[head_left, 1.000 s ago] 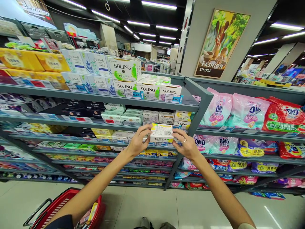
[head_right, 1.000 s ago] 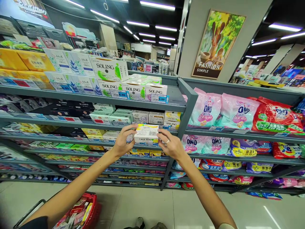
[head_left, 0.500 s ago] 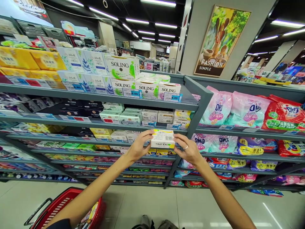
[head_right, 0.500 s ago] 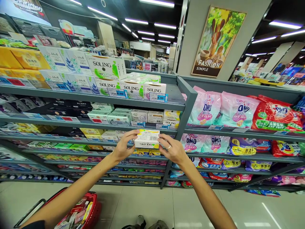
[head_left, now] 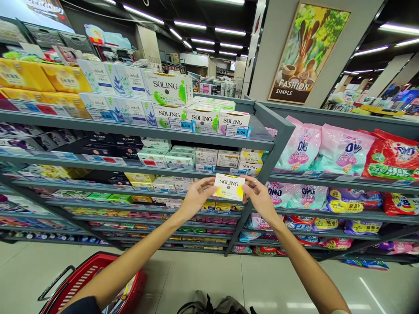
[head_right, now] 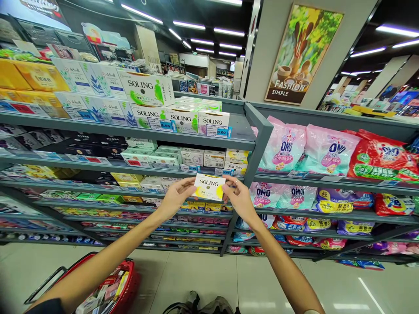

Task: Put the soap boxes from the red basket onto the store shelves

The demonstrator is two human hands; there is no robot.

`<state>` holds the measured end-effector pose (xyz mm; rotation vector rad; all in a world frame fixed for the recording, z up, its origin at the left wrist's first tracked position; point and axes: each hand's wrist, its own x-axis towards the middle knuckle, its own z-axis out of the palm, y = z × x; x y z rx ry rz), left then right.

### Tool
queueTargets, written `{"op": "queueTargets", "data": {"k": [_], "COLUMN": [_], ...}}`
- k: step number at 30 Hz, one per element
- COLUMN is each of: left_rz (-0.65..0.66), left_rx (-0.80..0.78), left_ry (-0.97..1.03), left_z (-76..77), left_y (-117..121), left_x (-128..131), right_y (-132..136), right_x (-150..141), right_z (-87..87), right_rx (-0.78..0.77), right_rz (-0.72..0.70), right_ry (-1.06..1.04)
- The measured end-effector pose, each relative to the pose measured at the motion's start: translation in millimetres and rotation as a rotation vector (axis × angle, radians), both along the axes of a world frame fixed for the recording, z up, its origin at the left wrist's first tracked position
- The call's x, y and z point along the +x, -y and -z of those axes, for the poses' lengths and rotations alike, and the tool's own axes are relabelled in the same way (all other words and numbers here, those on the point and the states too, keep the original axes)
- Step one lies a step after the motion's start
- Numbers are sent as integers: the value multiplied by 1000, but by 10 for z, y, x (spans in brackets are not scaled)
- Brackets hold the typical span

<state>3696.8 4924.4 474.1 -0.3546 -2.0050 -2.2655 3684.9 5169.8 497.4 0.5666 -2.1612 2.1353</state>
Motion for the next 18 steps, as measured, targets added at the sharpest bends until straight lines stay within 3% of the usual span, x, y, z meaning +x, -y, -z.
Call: {"op": "queueTargets", "data": {"k": [6, 8, 15, 18], "left_rz": [217, 239, 173, 214], "left_rx": [196, 219, 234, 387], "left_ry": [303, 344, 262, 343], "left_z": [-156, -153, -21, 35], "left_y": [-45, -29, 43, -53], "left_x": [68, 74, 110, 220], "right_y": [33, 31, -3, 70], "right_x": [44, 52, 117, 281], "right_z": [-2, 22, 208, 232], "right_rx": [-89, -116, -4, 71], "right_rz": [-139, -173, -30, -59], "right_ry": [415, 460, 49, -211]}}
